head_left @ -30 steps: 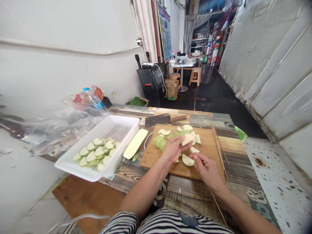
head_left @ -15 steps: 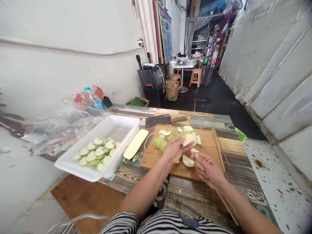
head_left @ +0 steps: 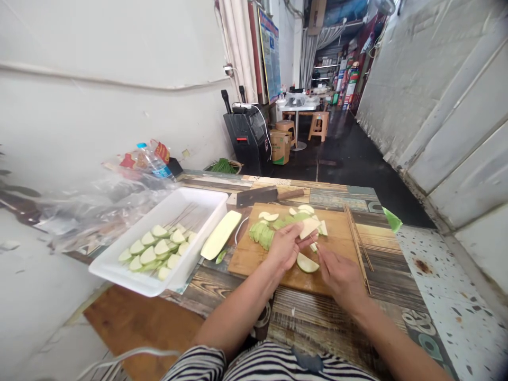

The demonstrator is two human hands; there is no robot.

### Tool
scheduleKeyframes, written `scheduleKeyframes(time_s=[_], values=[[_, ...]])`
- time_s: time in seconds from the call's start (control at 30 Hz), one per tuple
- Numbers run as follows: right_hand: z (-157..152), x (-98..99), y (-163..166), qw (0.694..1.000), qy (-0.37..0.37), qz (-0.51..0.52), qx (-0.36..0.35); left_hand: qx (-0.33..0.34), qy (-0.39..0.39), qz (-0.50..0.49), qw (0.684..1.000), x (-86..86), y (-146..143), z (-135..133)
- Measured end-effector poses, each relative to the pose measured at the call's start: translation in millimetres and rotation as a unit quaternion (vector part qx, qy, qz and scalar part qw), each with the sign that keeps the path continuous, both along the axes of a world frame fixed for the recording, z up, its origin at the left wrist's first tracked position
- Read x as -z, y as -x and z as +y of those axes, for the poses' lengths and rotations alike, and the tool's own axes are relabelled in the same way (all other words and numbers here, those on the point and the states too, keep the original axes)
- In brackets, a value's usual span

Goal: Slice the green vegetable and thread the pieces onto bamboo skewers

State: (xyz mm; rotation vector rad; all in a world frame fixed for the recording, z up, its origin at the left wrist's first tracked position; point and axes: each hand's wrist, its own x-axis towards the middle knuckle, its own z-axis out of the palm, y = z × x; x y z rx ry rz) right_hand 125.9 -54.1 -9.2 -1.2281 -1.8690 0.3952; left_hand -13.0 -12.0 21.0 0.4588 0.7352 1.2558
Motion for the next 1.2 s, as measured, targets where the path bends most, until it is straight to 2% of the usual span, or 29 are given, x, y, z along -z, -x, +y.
scheduleKeyframes(time_s=[0.07,0.1,0.17,0.2,0.27,0.33,0.37,0.43,0.5,0.53,0.6,0.7,0.8,0.9,1.07,1.2], values=[[0.7,-0.3,0.6,1.000,-0.003,0.000,-0.005,-0.001,-0.005,0.002,1.000,-1.2,-0.3,-0.7],[1.2,-1.4,0.8,0.999,0.027,0.031,-0.015,0.000,-0.009,0.001,1.000,-1.5,-0.1,-0.9],[2.7,-4.2,0.7,0.977,0.149,0.143,-0.054,0.006,-0.015,-0.001,1.000,-1.2,0.5,-0.9],[3.5,-5.8,0.4,0.947,0.229,0.210,-0.084,0.010,-0.016,-0.002,1.000,-0.6,0.8,-0.9],[5.0,-9.0,-0.5,0.856,0.366,0.332,-0.147,0.018,-0.020,-0.001,1.000,0.9,1.4,-0.7],[6.0,-12.1,-0.8,0.774,0.435,0.418,-0.192,0.022,-0.023,-0.004,0.999,2.4,1.5,-0.5],[6.2,-13.6,-0.5,0.749,0.447,0.444,-0.203,0.022,-0.024,-0.007,0.999,2.9,1.5,-0.4],[6.0,-15.7,0.9,0.729,0.453,0.470,-0.207,0.020,-0.023,-0.012,0.999,3.3,1.5,-0.3],[5.2,-16.2,2.5,0.740,0.449,0.462,-0.196,0.018,-0.020,-0.013,1.000,2.7,1.4,-0.3],[4.7,-15.8,3.0,0.757,0.439,0.447,-0.185,0.017,-0.017,-0.012,1.000,2.3,1.2,-0.4],[4.0,-13.8,3.3,0.813,0.398,0.396,-0.155,0.015,-0.012,-0.010,1.000,1.4,0.5,-1.0],[4.1,-11.1,2.2,0.911,0.287,0.277,-0.103,0.018,-0.019,-0.008,1.000,0.9,-1.9,-2.7],[5.4,-11.0,1.5,0.973,0.164,0.154,-0.052,0.019,-0.031,0.002,0.999,0.5,-5.1,-4.9],[6.8,-10.7,1.4,0.991,0.099,0.086,-0.028,0.000,-0.050,0.006,0.999,-1.5,-7.5,-7.0],[7.5,-12.7,-0.4,0.992,0.097,0.073,-0.037,0.002,-0.079,0.015,0.997,-10.1,-8.3,-11.7],[7.4,-26.2,-0.6,0.992,0.089,0.078,-0.042,0.008,-0.072,0.053,0.996,-21.2,-8.7,-15.7]])
